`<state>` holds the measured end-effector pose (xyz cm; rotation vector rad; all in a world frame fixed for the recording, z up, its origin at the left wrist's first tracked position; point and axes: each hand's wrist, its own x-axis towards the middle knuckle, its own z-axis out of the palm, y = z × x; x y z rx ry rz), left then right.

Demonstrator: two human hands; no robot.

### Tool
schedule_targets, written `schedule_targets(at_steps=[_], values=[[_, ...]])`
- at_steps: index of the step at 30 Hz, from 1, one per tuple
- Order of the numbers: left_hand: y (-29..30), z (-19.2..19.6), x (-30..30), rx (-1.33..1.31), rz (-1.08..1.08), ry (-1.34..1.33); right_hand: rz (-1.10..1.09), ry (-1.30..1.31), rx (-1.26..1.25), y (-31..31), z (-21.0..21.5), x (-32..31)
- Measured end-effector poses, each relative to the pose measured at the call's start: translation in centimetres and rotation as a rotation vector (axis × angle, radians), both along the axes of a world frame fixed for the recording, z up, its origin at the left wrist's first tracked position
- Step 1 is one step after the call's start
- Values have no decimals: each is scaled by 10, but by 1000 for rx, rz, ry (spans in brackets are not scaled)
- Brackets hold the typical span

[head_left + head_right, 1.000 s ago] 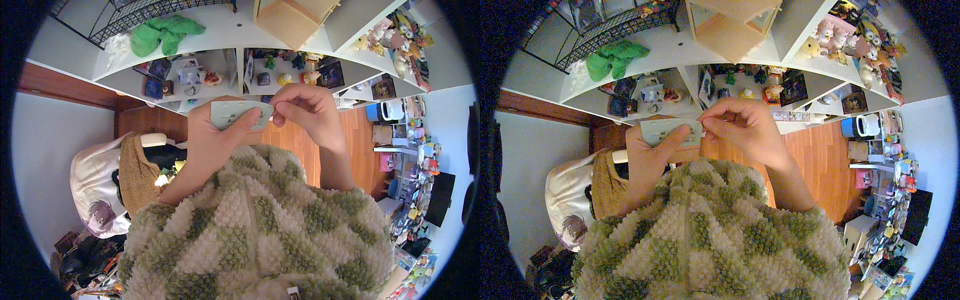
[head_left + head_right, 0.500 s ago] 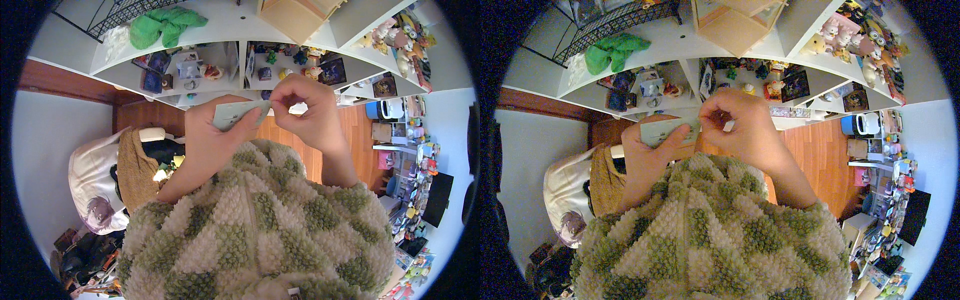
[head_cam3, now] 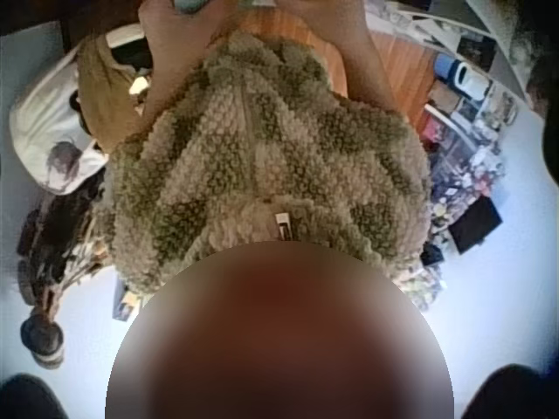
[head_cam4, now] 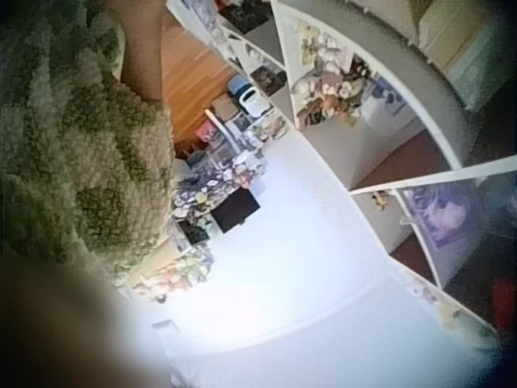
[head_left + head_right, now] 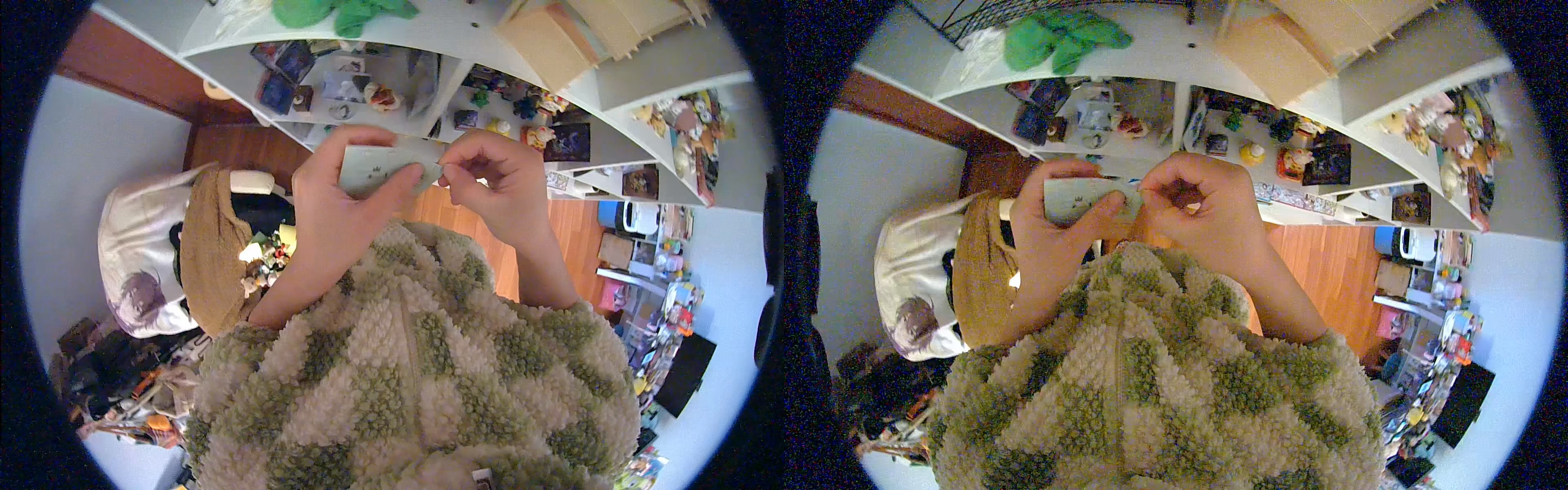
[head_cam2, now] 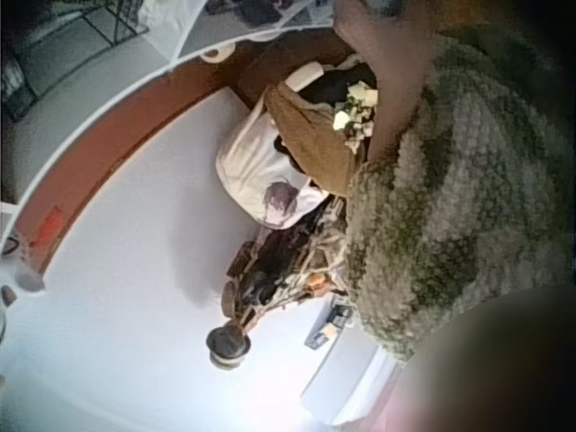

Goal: The person assembles a miniature wooden dollhouse by applying adhesive-backed paper panels to the interior walls and inserting small wooden furniture pieces. The person handles paper panels, a wooden dollhouse frame, and miniature furniture, placing items into the structure.

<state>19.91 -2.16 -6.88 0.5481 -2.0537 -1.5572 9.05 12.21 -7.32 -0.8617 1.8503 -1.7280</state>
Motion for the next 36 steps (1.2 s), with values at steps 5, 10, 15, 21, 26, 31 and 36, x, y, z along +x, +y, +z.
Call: schedule_targets(at_steps=[5, 10, 15, 21, 26, 31, 36], values=[[-21, -14, 16, -758, 418, 240, 24, -122, -5, -31, -6, 16], [-30, -25, 51, -549, 241, 219, 59, 3, 14, -75, -16, 48], [-45, -32, 88, -477, 392, 184, 129, 217, -36, -118, -27, 84], [-70, -50, 141, -495, 597, 68, 288, 459, -70, -168, -43, 128], [-86, -73, 183, -155, 688, -24, 496, 307, 45, -203, -68, 155], [-100, -137, 234, 369, 907, -14, 639, 201, 230, -235, -139, 151], [-107, -213, 320, 629, 1283, -65, 620, -18, 570, -268, -280, 167]])
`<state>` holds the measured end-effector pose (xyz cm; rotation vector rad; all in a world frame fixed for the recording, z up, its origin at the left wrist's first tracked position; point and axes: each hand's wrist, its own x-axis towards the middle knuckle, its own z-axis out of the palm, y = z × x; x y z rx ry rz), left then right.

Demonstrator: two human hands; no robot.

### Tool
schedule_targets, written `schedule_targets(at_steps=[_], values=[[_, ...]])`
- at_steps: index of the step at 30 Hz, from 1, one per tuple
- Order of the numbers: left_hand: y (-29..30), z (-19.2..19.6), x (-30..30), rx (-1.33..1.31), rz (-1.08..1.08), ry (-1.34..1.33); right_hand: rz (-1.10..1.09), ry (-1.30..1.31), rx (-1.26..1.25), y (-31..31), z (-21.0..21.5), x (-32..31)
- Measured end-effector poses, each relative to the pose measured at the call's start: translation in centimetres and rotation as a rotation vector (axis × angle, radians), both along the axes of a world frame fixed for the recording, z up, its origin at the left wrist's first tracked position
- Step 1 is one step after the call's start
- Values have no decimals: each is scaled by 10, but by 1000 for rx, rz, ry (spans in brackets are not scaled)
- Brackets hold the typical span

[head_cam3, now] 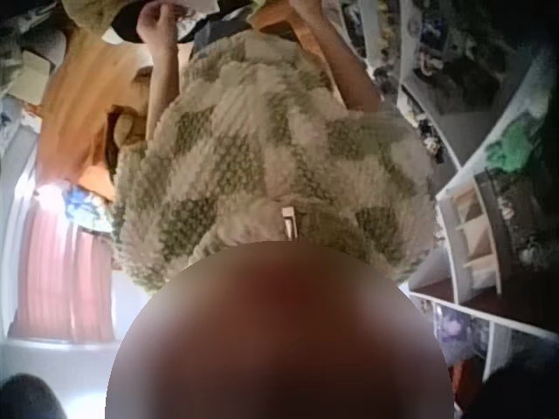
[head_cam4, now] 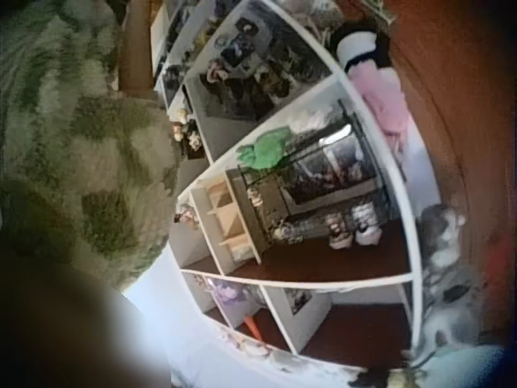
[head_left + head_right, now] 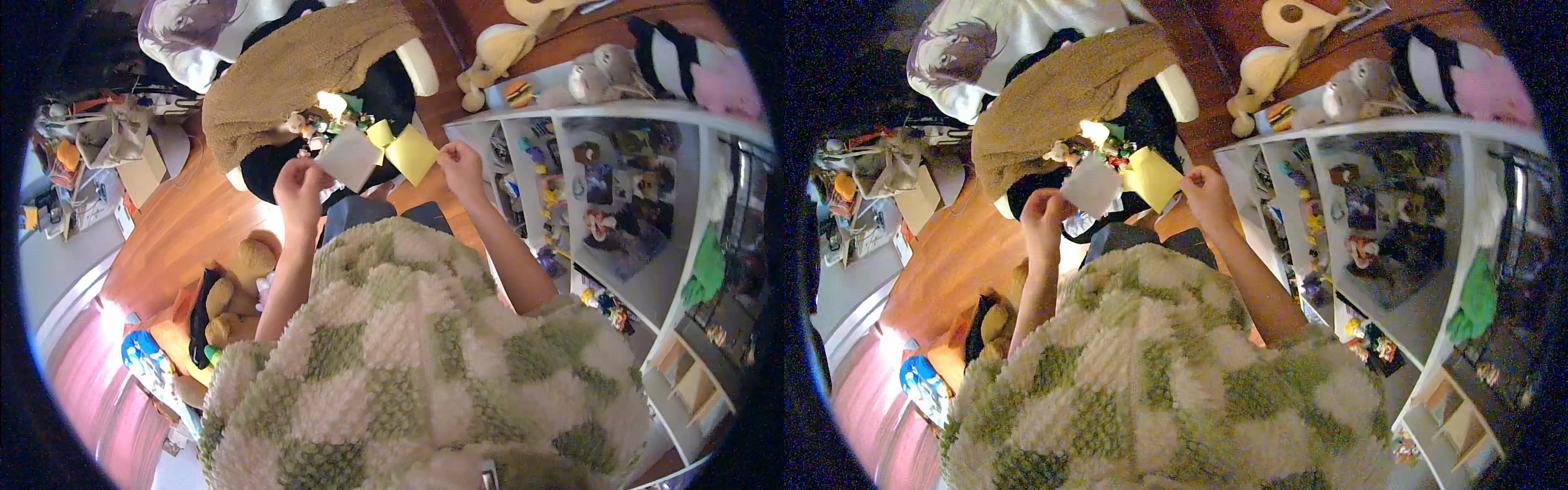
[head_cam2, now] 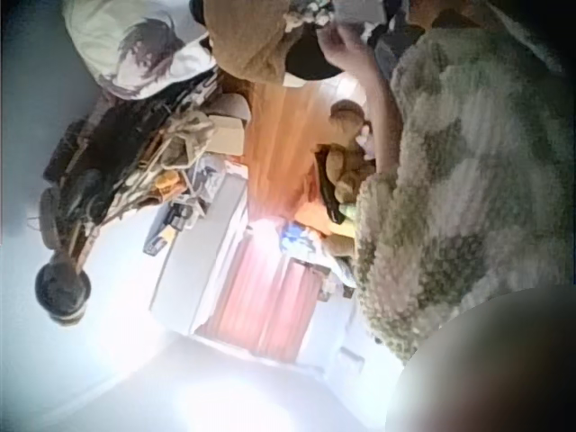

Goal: The person assembles a miniature wooden dollhouse by applying adhesive-backed paper panels to the interior walls and inserting small wooden furniture pieces. The person handles paper panels, a wooden dollhouse frame, and miniature furniture, placing items into the structure.

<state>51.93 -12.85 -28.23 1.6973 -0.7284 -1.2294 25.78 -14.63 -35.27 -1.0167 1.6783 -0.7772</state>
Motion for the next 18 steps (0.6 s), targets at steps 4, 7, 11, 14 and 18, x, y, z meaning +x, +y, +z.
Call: schedule_targets(at_steps=[4, 7, 11, 14, 18], values=[[23, -37, 38, -9, 176, 22, 91, 146, -132, -6, -118, 31], [42, -61, 38, 55, 236, 37, 185, 194, -177, -19, -200, 54], [59, -86, 25, 92, 261, 48, 256, 338, -149, -45, -284, 76], [62, -95, 14, 104, 286, 110, 274, 363, -107, -54, -314, 79], [54, -92, 2, 127, 257, 146, 324, 380, -119, -50, -308, 78]])
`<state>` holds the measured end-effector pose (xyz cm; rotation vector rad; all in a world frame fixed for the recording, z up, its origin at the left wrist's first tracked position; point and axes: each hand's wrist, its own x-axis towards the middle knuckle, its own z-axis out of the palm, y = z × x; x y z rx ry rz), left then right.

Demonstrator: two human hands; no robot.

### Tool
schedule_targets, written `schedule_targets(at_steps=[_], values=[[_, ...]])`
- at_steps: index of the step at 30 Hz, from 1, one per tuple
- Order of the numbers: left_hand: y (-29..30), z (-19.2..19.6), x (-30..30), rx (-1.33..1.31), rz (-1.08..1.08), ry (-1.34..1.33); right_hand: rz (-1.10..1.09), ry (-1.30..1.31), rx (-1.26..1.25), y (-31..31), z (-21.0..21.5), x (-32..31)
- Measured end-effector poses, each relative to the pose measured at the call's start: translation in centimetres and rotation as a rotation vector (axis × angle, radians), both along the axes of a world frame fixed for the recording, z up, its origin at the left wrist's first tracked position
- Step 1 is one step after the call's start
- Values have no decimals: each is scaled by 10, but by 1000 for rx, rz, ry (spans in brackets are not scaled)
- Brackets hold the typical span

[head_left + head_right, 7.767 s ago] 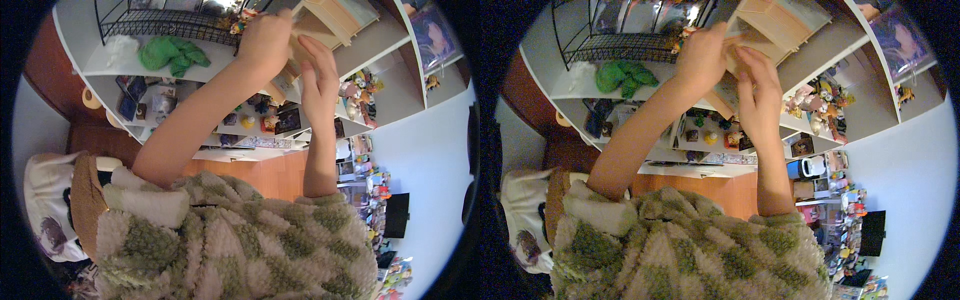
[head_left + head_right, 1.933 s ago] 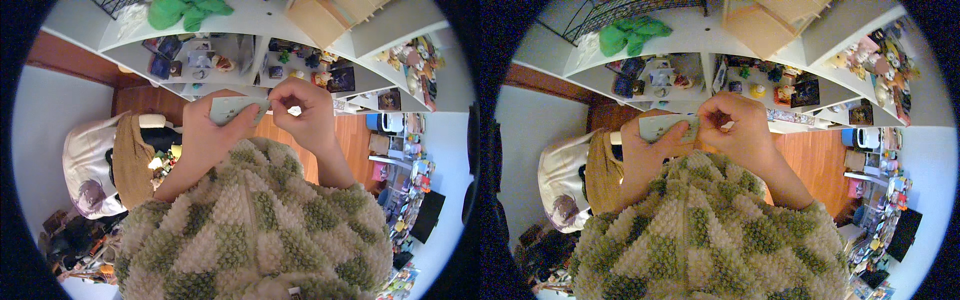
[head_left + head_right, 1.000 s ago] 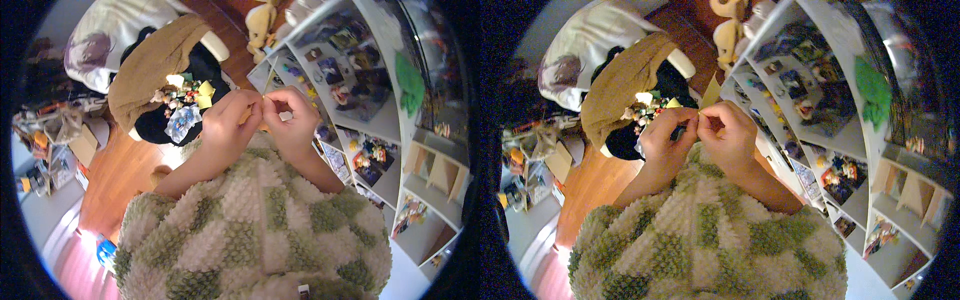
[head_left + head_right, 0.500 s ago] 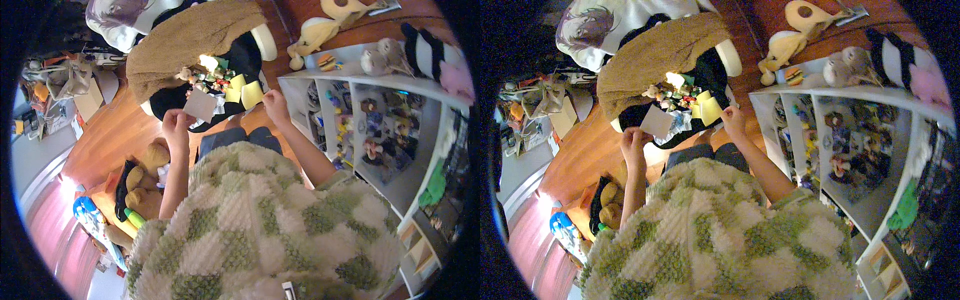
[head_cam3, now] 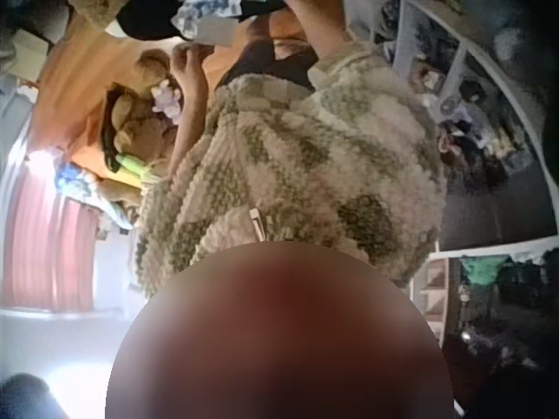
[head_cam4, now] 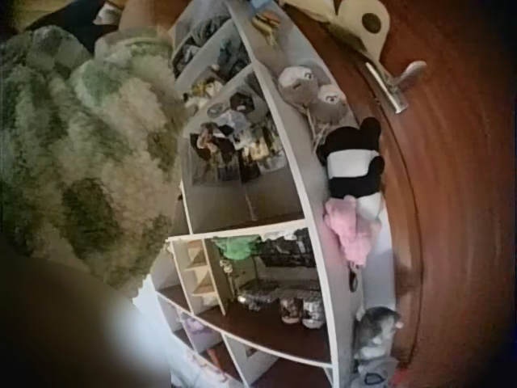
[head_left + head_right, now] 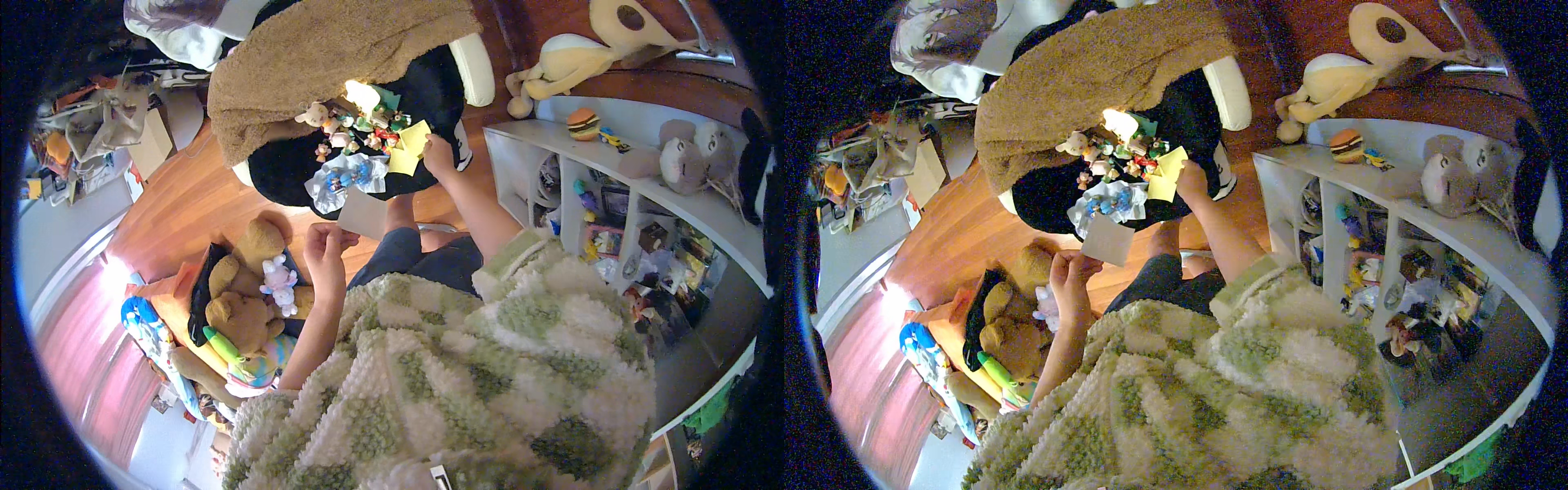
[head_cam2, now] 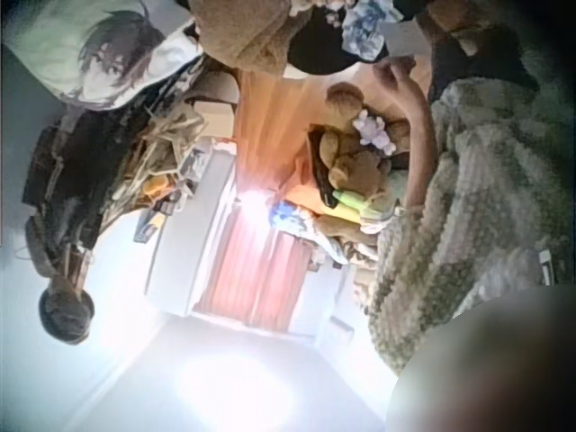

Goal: The person assembles a miniature wooden dollhouse by applying adhesive-backed paper panels to the interior walls and inserting small wooden furniture pieces. The person handles paper panels, a wooden dollhouse frame, and miniature furniture, placing items into the structure.

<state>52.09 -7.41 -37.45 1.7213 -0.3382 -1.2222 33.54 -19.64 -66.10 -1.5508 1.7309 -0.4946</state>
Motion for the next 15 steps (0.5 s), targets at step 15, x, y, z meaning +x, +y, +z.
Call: schedule_targets(at_steps=[15], values=[[-71, 126, -138, -450, -545, 136, -66, -76, -670, 83, 445, -113]])
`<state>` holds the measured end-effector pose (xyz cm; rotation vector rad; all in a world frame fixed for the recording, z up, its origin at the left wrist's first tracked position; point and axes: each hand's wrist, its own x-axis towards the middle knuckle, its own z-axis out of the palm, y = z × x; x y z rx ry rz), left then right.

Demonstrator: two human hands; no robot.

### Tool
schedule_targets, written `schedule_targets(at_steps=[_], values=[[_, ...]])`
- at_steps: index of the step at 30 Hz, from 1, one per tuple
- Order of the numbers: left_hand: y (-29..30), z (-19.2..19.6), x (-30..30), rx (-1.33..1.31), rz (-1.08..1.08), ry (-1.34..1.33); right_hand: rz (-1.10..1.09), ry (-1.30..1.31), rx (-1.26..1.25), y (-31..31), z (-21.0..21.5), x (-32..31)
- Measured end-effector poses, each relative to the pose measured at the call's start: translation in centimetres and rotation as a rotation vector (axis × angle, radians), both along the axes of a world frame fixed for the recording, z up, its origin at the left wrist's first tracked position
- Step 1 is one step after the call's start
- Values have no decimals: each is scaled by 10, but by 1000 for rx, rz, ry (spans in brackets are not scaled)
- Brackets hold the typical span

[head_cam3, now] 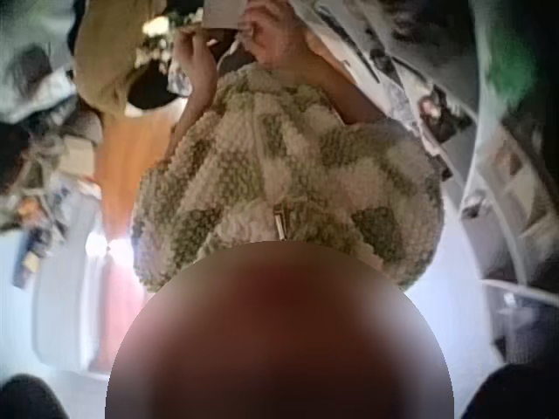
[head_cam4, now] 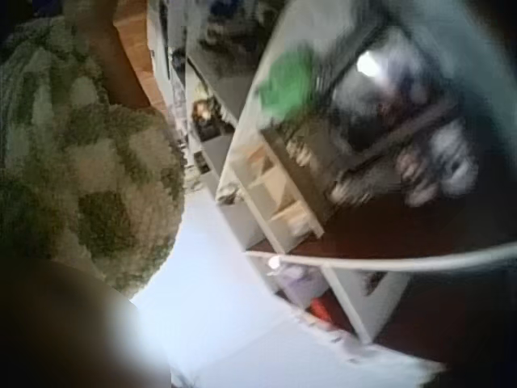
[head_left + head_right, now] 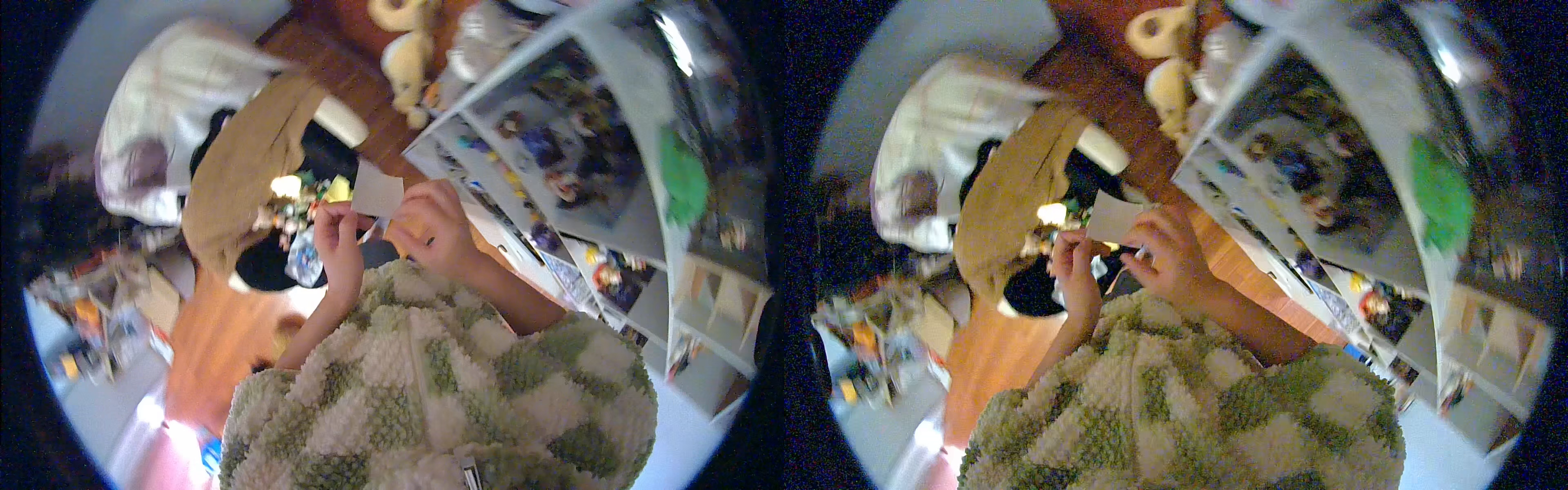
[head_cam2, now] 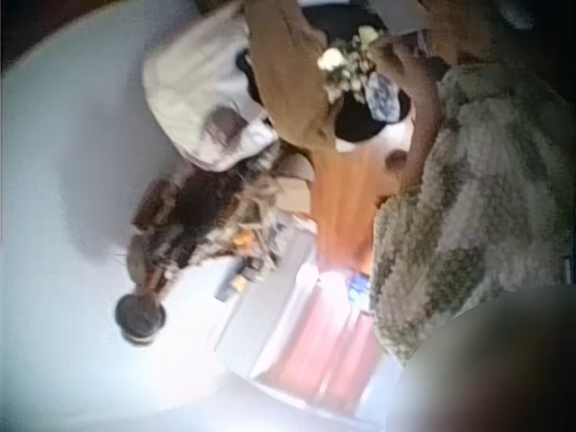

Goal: The person assembles a miniature wooden dollhouse by applying adhesive-backed paper panels to the interior walls and inserting small wooden furniture pieces. The person handles paper panels, a wooden dollhouse frame, and miniature furniture, placing items into the structure.

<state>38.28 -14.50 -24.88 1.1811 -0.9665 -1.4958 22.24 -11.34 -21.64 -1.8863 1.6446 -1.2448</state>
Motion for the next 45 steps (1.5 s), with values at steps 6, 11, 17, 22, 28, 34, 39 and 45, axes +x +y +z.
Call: schedule_targets(at_steps=[6, 11, 17, 22, 28, 34, 39, 45], values=[[22, 64, -89, -236, -291, 11, -331, 342, -122, 64, 74, -43], [67, 106, -146, -312, -594, 245, -617, 440, -138, 143, 116, -70], [132, 150, -188, -460, -842, 510, -957, 466, -393, 210, 158, -78], [166, 181, -208, -537, -961, 652, -1084, 577, -363, 253, 191, -78], [186, 216, -230, -738, -1060, 644, -1188, 567, -400, 275, 219, -87], [171, 230, -253, -1118, -1179, 600, -1272, 289, -467, 300, 228, -115], [155, 232, -298, -1188, -858, 446, -1248, -36, -583, 307, 224, -149], [140, 249, -344, -1231, -676, 197, -1161, -264, -673, 315, 223, -165]])
